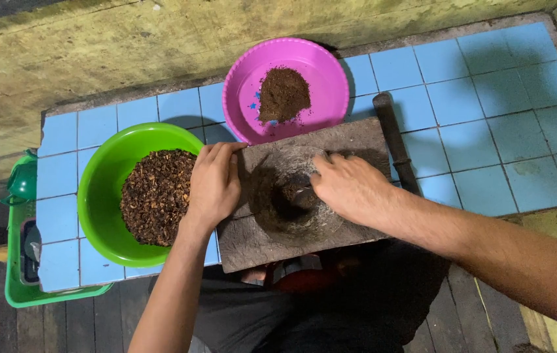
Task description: The person uses a spoon to scoop roasted coffee beans from a large green bowl into a stone mortar, then grinds the beans into a fine powder with a stone pestle. The person then scoops the ground coffee from the mortar into a pink plate and repeats the process.
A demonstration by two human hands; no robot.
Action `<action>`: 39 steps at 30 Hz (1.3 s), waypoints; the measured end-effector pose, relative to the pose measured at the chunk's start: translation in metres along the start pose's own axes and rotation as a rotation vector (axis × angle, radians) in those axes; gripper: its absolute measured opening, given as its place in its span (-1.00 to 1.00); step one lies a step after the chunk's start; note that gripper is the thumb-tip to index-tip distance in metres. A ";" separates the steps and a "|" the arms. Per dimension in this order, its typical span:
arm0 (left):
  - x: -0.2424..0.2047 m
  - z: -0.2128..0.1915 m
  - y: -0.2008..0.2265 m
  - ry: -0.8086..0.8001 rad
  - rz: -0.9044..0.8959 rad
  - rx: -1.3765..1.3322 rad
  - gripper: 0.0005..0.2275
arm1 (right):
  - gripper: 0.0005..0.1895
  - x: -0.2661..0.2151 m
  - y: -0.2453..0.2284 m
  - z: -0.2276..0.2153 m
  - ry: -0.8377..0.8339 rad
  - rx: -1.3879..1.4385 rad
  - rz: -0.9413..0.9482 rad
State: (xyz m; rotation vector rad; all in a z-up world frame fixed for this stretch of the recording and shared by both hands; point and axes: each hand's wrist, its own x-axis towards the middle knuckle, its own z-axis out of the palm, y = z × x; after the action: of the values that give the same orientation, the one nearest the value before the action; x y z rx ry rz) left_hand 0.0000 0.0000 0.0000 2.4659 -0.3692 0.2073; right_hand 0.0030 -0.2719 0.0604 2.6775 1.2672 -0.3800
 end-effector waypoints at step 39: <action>-0.001 0.003 -0.003 0.056 0.021 -0.008 -0.78 | -0.90 0.026 0.007 0.038 0.181 -0.308 -0.164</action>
State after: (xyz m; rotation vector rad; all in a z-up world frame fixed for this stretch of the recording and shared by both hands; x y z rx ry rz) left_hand 0.0003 0.0008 -0.0038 2.4441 -0.3709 0.2823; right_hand 0.0184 -0.2663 0.0167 2.3989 1.4649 0.0406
